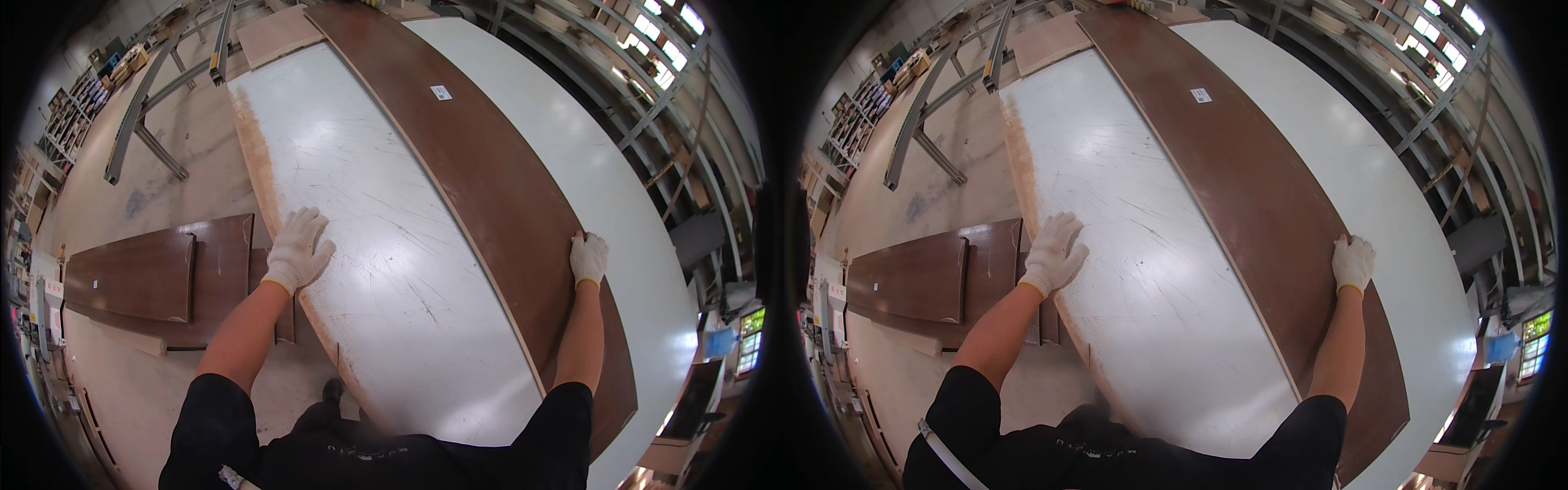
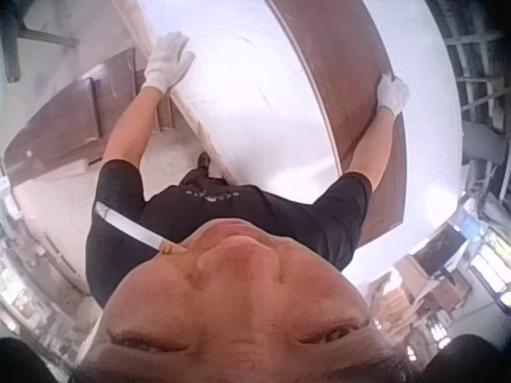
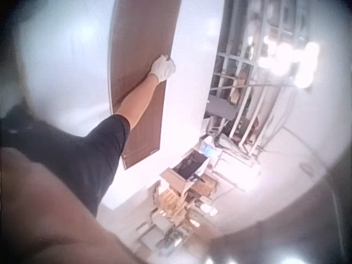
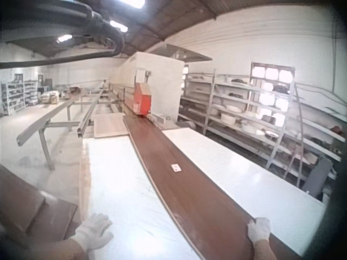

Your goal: The person repeatedly picks up long brown wood panels from a white workbench and stacks them on the floor. They handle each panel with both hands, place it on the growing pile, and return to the bench for the next one. The process continues until the clip ends.

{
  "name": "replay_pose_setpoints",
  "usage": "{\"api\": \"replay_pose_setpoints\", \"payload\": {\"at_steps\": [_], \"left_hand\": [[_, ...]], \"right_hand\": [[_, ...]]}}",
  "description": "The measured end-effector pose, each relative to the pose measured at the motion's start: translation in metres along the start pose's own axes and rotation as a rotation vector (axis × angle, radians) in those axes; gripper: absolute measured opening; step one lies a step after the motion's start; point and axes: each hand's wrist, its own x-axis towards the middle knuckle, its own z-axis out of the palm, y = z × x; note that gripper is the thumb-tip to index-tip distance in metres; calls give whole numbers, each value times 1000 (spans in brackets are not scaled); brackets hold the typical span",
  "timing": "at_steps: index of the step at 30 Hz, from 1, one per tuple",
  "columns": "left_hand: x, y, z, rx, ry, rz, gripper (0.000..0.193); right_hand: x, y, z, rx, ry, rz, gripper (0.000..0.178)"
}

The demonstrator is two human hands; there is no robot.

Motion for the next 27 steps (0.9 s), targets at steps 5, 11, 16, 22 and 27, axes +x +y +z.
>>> {"api": "replay_pose_setpoints", "payload": {"at_steps": [5, 11, 16, 22, 27], "left_hand": [[1, -2, 3, -11, 68, 37, 51], [2, -6, 8, -17, 79, 53, 51], [2, -2, 2, -31, 52, 43, 52], [2, 7, -4, -25, 85, 77, 47], [1, 8, 2, 4, 196, 158, 42]], "right_hand": [[-67, 64, -11, 3, -4, 6, 50], [-163, 136, -29, 11, 11, 60, 42], [-247, 194, -51, -9, -8, 131, 33], [-362, 279, -78, 18, 41, 243, 20], [-434, 338, -105, -307, -191, 470, 22]]}}
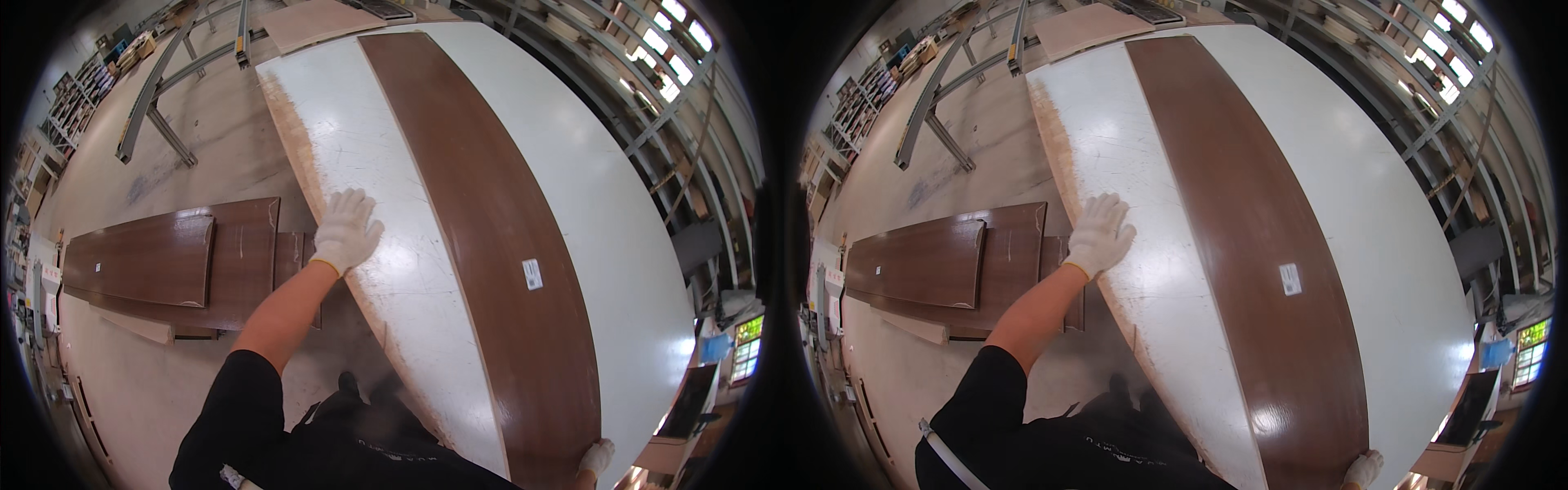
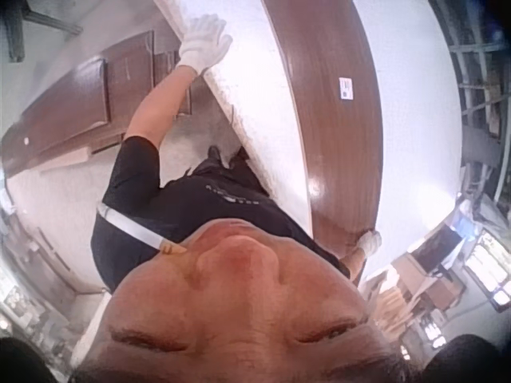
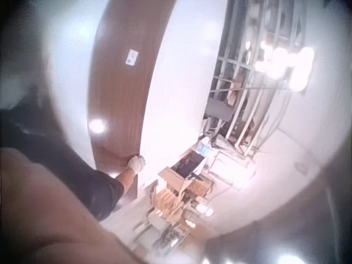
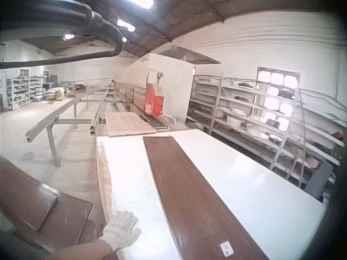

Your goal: The person repeatedly picks up long brown wood panels from a white workbench and stacks them on the floor. They handle each panel with both hands, place it on the growing pile, and return to the bench for the next one. The process continues until the clip ends.

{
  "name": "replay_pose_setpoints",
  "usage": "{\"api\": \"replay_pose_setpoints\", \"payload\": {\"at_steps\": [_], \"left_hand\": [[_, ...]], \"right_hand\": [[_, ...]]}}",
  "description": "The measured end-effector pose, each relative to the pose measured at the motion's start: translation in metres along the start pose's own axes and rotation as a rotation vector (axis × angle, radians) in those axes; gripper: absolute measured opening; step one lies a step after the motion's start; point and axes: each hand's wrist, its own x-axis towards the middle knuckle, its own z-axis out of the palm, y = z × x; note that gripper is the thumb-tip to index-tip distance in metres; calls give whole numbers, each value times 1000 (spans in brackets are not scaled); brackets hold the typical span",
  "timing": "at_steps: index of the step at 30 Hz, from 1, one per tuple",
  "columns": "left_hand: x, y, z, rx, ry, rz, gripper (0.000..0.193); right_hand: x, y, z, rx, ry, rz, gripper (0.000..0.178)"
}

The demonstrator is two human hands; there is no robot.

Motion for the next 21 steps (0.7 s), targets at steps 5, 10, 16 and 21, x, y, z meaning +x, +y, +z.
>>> {"api": "replay_pose_setpoints", "payload": {"at_steps": [5, 10, 16, 21], "left_hand": [[1, -3, 4, -120, 54, -17, 40], [-3, -2, -3, -178, -11, -91, 50], [0, -4, 6, -276, -48, -178, 56], [-17, 3, 9, -394, 517, -385, 63]], "right_hand": [[67, -141, -16, 146, 94, 28, 29], [156, -499, -67, 431, 51, -652, 48], [137, -746, -123, 380, 191, -552, 54], [85, -741, -122, 318, 198, -689, 54]]}}
